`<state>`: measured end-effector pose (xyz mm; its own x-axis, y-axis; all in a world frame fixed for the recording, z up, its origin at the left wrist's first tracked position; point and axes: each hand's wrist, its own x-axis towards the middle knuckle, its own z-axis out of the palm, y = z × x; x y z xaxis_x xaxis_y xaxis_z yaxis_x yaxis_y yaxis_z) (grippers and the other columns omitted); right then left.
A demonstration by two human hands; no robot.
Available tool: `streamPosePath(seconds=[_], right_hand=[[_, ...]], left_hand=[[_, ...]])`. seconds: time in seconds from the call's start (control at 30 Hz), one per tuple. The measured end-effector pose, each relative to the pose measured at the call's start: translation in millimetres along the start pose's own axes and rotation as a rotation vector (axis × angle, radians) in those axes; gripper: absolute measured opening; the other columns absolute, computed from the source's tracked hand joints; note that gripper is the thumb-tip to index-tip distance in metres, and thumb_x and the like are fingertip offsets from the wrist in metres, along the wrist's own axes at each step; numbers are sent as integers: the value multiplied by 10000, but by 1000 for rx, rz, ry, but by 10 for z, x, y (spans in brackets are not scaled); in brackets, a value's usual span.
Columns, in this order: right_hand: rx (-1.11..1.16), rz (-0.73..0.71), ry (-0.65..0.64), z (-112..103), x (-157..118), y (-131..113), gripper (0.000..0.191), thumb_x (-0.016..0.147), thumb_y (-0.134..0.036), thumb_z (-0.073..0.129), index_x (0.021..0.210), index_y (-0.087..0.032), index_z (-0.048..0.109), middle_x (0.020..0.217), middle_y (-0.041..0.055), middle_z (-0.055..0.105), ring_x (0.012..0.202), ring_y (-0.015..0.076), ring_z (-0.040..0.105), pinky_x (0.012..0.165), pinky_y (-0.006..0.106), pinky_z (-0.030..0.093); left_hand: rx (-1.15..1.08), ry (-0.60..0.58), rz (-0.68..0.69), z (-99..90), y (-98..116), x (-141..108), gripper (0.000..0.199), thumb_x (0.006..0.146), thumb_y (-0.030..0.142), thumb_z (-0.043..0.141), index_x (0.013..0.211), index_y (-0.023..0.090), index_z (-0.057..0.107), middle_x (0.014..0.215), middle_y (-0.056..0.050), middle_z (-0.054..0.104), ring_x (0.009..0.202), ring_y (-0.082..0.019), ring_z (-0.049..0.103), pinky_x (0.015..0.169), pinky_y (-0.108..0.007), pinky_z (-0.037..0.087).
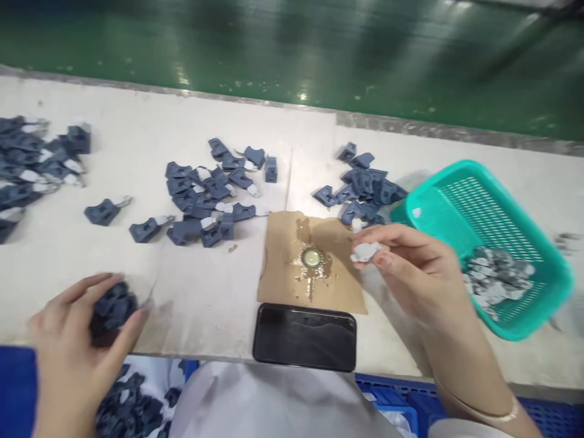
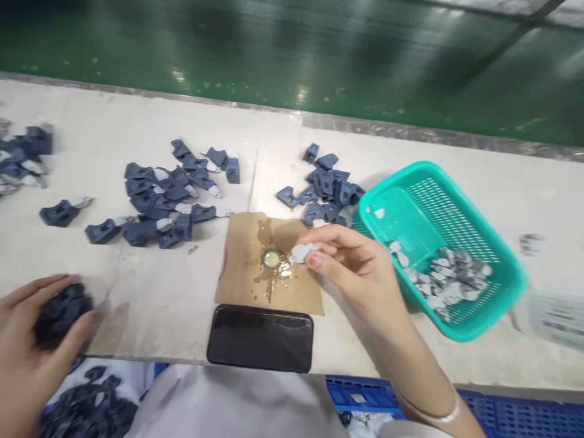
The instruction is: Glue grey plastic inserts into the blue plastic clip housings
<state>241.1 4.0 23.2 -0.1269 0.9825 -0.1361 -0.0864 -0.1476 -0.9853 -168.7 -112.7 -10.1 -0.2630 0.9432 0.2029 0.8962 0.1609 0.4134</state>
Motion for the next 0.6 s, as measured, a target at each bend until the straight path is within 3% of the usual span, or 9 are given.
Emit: streamPosePath(seconds=[0.1,0.23,0.4,0.6], right_hand=[[-150,-2,31,-46,-35,62,80,864,-332,829,942,-312,826,848,1,787,742,115,724,688,194,592],[-283,17,22,-61,-36,82,86,869,-302,814,950,-332,815,898,-17,797,776,99,730,724,160,579],[-392,55,69,73,-43,-56,48,838,-335,806,885,-333,797,878,-34,787,769,103,707,705,164,562],[-527,-25,-10,65,-9,-72,46,828,-357,794,870,-337,797,908,-33,796,829,138,724,751,220,576]], left_hand=[[153,16,13,-7,140,-39,423,851,404,750,1240,259,669,1266,-116,707,1205,-395,655,1101,-569,462],[187,25,-92,-55,209,-109,364,887,374,745,1219,238,676,1218,-103,730,1151,-344,684,1014,-474,539],[180,29,-140,-75,298,-90,362,886,370,725,1208,210,682,1151,-110,750,1076,-343,690,929,-469,557],[54,31,-81,-34,386,-41,253,908,328,665,1140,233,697,1178,-105,738,1109,-324,684,949,-459,542]])
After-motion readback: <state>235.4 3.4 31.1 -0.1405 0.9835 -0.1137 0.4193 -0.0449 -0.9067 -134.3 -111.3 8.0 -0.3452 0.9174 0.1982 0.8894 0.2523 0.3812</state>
